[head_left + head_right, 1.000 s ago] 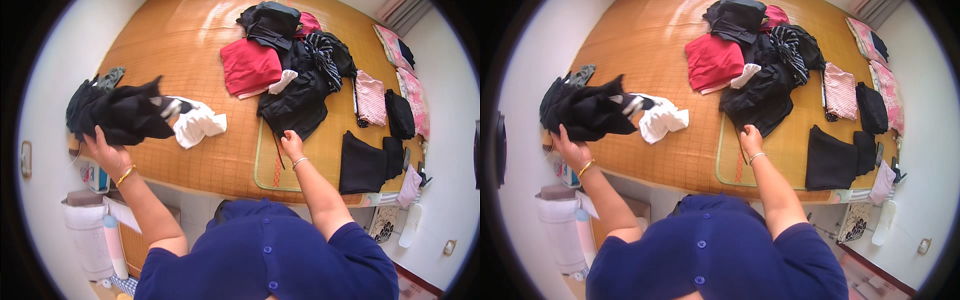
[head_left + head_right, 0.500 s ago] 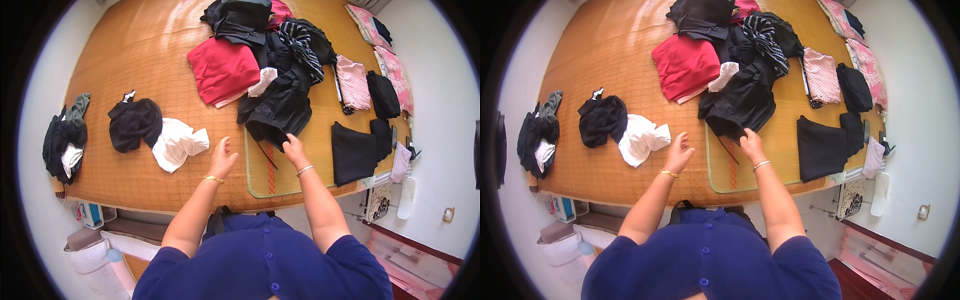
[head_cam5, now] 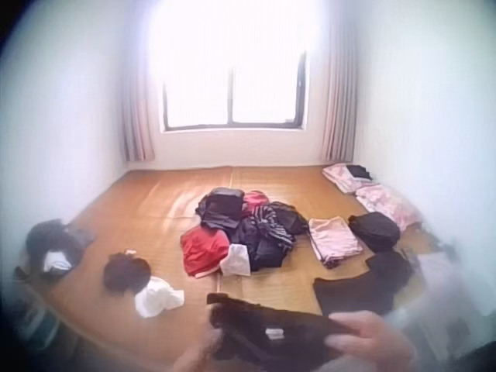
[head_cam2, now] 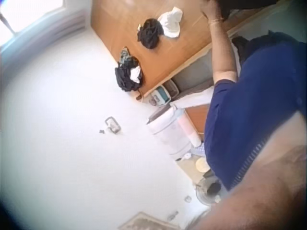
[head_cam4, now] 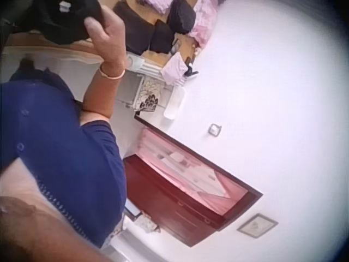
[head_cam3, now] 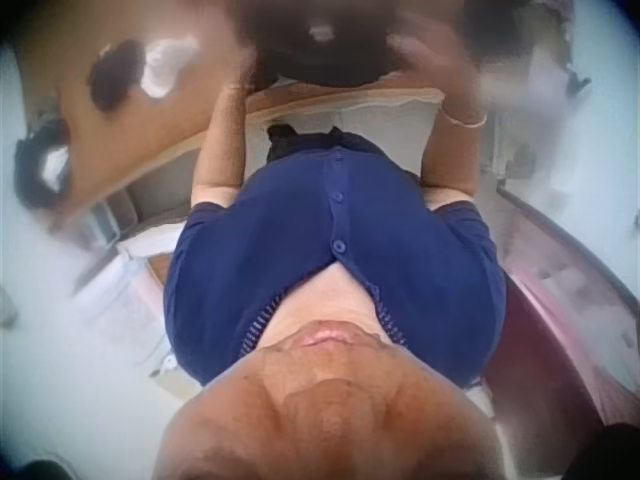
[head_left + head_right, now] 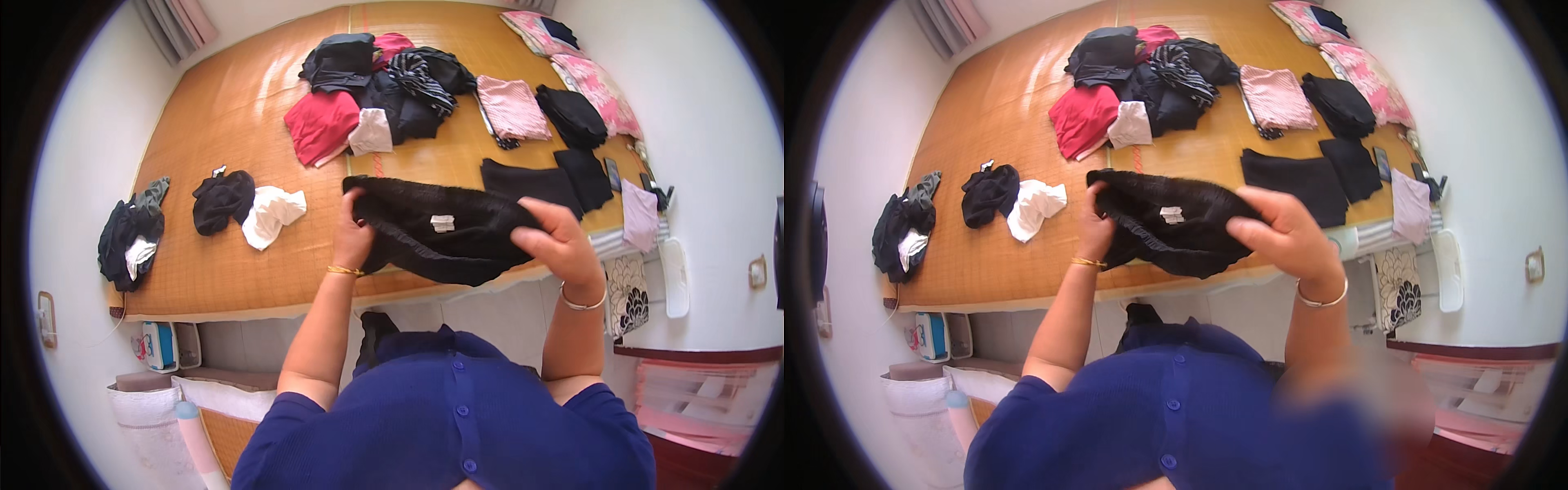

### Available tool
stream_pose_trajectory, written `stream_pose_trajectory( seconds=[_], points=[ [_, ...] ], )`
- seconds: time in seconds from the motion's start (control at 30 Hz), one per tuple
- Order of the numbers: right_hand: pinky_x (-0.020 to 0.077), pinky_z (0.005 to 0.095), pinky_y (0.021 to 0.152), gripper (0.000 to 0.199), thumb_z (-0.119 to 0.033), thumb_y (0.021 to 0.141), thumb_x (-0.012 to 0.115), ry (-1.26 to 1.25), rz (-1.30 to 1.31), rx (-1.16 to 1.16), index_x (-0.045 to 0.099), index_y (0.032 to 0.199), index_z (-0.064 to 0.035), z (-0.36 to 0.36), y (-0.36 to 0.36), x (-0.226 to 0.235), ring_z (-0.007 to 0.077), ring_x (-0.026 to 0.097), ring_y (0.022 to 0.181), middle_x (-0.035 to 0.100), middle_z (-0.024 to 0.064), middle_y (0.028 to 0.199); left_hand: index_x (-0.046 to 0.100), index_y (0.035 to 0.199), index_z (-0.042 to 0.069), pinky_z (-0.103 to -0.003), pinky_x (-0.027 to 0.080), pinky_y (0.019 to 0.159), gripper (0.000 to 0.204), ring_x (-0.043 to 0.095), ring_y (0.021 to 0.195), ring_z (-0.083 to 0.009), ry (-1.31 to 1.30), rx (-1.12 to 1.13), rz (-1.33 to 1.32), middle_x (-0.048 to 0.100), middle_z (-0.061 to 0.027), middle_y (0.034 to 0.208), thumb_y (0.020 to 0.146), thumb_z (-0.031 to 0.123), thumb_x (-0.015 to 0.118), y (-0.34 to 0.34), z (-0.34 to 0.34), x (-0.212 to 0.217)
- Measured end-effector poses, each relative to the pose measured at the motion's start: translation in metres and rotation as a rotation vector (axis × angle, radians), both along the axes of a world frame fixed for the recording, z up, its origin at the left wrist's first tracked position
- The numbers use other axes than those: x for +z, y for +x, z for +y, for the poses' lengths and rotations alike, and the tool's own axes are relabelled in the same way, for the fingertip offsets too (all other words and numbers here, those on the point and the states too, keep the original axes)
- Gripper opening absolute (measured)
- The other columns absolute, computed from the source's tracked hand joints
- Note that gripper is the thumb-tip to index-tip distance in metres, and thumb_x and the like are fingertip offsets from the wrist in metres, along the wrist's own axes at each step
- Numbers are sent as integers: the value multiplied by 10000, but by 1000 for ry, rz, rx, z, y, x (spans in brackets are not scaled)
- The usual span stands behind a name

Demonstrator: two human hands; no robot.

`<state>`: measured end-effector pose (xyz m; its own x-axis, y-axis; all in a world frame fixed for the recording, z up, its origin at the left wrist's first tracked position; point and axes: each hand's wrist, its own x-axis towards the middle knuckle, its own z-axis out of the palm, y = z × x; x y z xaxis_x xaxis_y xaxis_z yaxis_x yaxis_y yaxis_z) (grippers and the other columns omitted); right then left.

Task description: The person folds a lavender button-down shirt, a black polka-dot button-down shirt, a pink polka-dot button-down shirt, and black pants on a bed and places them into a stack.

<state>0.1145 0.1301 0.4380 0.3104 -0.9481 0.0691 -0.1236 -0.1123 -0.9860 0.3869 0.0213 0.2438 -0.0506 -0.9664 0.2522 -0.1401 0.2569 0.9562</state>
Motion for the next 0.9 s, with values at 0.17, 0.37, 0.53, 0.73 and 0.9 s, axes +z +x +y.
stream_pose_trajectory(
  seconds=[0.17,0.37,0.53,0.73,0.9],
  points=[
    [400,177,718,291,18,833,512,-204,-117,-373,525,1123,1,88,-49,30,52,494,814,578,23,939,581,812,-4,-211,430,615,124,589,763,-94,-368,43,-285,552,-61,819,711,-28,649,5,56,85],
    [362,194,642,78,-11,802,572,-458,358,-382,640,842,-8,191,-96,53,90,483,734,541,4,776,574,753,2,-266,438,603,182,549,659,-178,-325,-332,-562,534,-73,701,665,63,721,-6,134,181],
    [418,323,672,247,-185,634,771,-344,784,-444,634,787,-47,235,-71,31,257,534,751,520,92,761,577,802,30,-327,457,625,218,564,669,-249,-405,-59,-563,561,-100,750,669,91,738,-8,181,179],
    [444,355,709,185,-115,658,707,-361,860,-545,595,758,-8,255,-98,-18,303,555,793,545,134,807,588,858,14,-332,453,715,192,575,787,-272,-437,-266,-619,588,-111,823,683,7,667,-19,223,165],
    [446,359,707,195,-80,691,623,-480,777,-711,526,822,28,269,-107,-10,317,565,774,538,172,817,612,883,5,-325,451,763,210,562,854,-272,-344,-541,-899,581,-121,863,674,-6,624,-14,258,169]
  ],
)
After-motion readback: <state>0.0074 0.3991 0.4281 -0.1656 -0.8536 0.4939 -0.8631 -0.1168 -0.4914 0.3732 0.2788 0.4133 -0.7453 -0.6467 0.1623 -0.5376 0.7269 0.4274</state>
